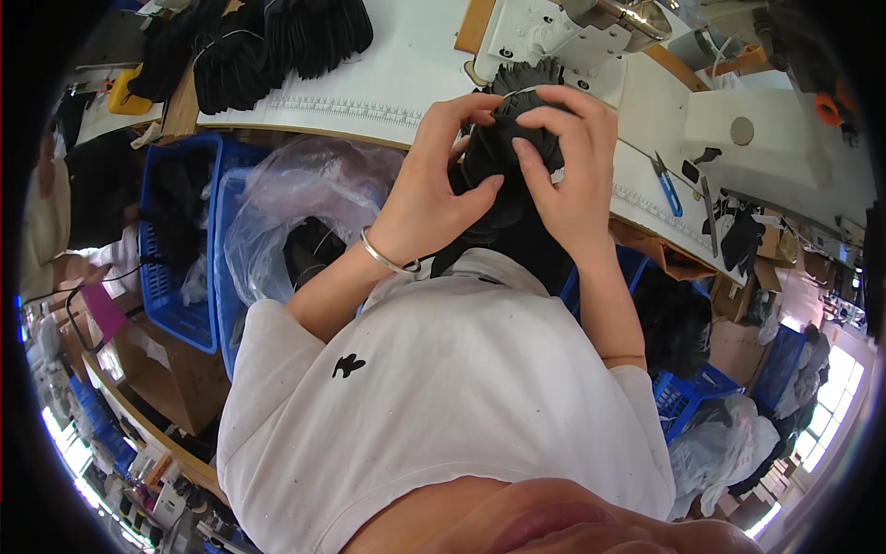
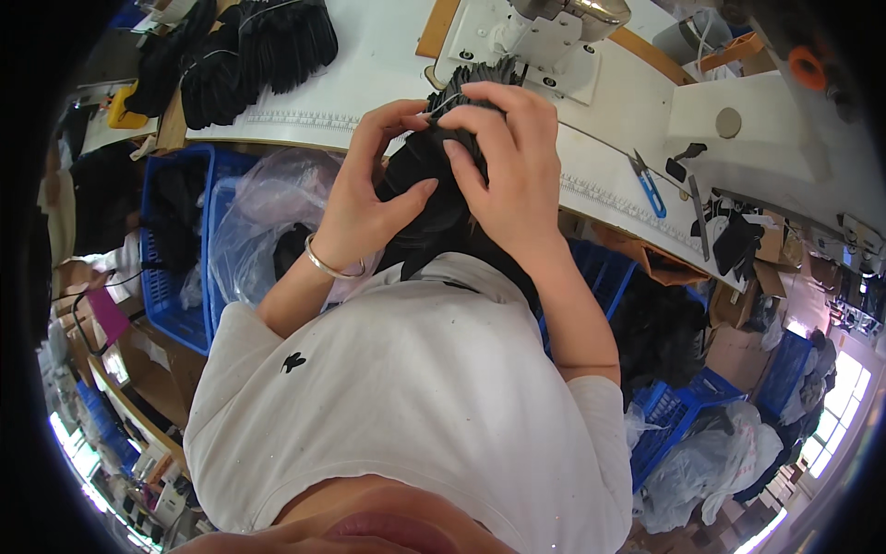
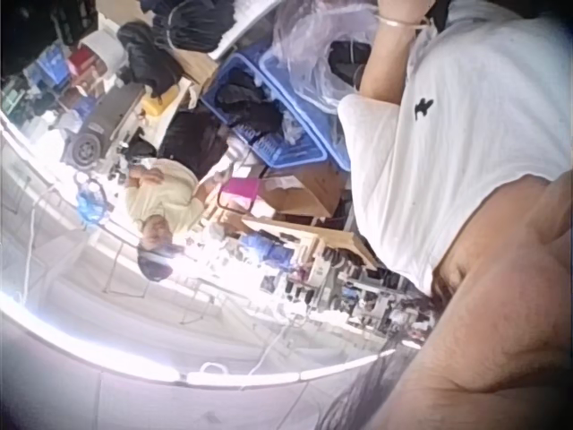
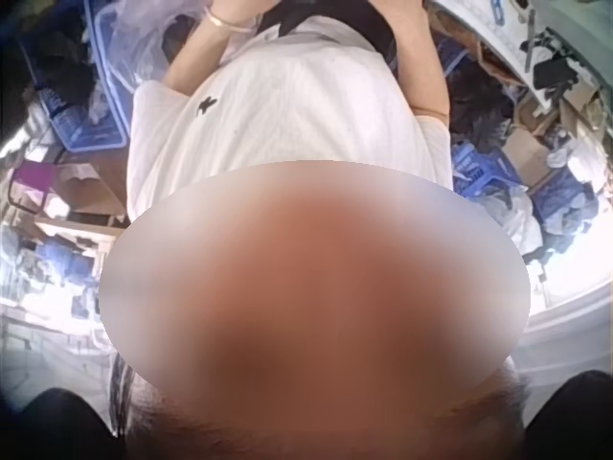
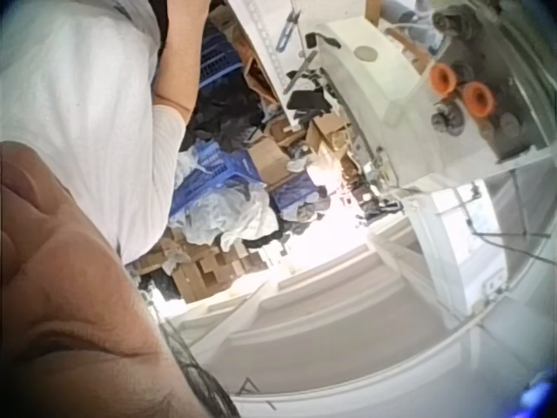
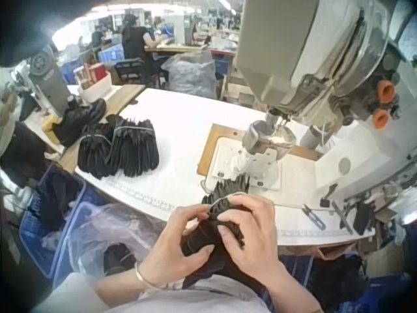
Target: Sorting and bagging black shoe upper components at a manufacturing workstation.
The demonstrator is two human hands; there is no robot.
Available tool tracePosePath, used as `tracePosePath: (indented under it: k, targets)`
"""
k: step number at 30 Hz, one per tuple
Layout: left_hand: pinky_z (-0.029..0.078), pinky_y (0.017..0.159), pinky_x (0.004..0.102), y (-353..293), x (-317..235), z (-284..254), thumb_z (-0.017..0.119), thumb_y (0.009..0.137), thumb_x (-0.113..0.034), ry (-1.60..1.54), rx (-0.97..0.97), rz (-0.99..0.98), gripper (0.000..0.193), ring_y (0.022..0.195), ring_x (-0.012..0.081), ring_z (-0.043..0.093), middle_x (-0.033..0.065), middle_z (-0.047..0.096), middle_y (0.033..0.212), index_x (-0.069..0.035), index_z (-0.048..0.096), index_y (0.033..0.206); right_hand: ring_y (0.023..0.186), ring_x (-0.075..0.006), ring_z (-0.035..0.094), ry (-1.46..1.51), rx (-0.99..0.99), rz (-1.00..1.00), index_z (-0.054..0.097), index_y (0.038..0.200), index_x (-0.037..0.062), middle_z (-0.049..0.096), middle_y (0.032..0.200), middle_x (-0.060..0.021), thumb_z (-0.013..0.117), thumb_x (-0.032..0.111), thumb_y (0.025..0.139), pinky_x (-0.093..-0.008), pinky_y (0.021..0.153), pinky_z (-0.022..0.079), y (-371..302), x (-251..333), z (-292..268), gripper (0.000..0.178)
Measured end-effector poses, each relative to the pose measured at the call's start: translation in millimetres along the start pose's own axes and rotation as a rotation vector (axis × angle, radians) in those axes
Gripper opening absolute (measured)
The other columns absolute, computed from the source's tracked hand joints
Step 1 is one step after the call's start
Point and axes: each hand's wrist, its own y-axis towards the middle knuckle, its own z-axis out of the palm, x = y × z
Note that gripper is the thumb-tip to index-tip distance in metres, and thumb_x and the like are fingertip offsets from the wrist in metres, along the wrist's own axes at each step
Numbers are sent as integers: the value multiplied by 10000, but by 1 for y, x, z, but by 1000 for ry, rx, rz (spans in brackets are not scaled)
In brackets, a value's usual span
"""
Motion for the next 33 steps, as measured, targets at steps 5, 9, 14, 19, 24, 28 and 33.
tracePosePath:
  k: [5, 9, 14, 19, 24, 28, 33]
  targets:
    - [500, 1026, 407, 0, 2, 2, 668, 752, 74, 25, -23, 3, 672, 1215, 235, 486, 102, 435, 1248, -78, 458, 1373, 1174, -334, 519, -37, 25, -1, 727, 915, 161, 584, 1260, -45, 771, 113, 757, -429, 922, 485, 3, 14, -6, 171]
    - [495, 1037, 416, -1, 2, 3, 679, 746, 72, -13, -37, 12, 682, 1212, 237, 483, 107, 428, 1242, -79, 452, 1371, 1186, -333, 508, -87, 20, -12, 727, 912, 155, 575, 1263, -49, 784, 97, 728, -429, 922, 484, 1, 11, -1, 201]
    - [481, 1059, 414, -1, 9, 2, 696, 764, 68, -44, -25, 34, 681, 1220, 219, 479, 99, 439, 1254, -75, 440, 1379, 1184, -337, 502, -41, -30, -33, 730, 931, 163, 578, 1262, -42, 777, 81, 728, -423, 940, 476, 0, 1, 4, 224]
    - [449, 1100, 421, -5, 20, -4, 709, 827, 43, -160, -38, 101, 621, 1239, 187, 490, 60, 467, 1291, -75, 446, 1378, 1211, -333, 479, -36, 145, -133, 728, 1022, 183, 549, 1332, -34, 791, 87, 717, -422, 994, 461, 12, 4, -18, 325]
    - [439, 1113, 418, -6, 24, -6, 744, 832, 20, -129, -17, 122, 612, 1233, 174, 498, 61, 461, 1305, -65, 458, 1366, 1271, -324, 432, -28, 298, -119, 723, 1054, 174, 492, 1406, -30, 851, 176, 665, -440, 1035, 454, 13, 0, -22, 410]
    - [430, 1123, 420, -7, 22, -4, 759, 831, 6, -114, -8, 128, 609, 1230, 173, 499, 59, 460, 1320, -58, 463, 1360, 1245, -330, 459, -14, 277, -140, 719, 1052, 167, 514, 1379, -30, 824, 119, 683, -440, 1025, 456, 11, 1, -23, 387]
    - [422, 1131, 426, -6, 23, -4, 753, 833, 15, -109, -12, 116, 600, 1229, 181, 504, 61, 462, 1328, -53, 464, 1354, 1189, -339, 513, 61, 52, -79, 725, 993, 167, 563, 1296, -48, 730, 29, 694, -430, 998, 453, 2, 0, -7, 329]
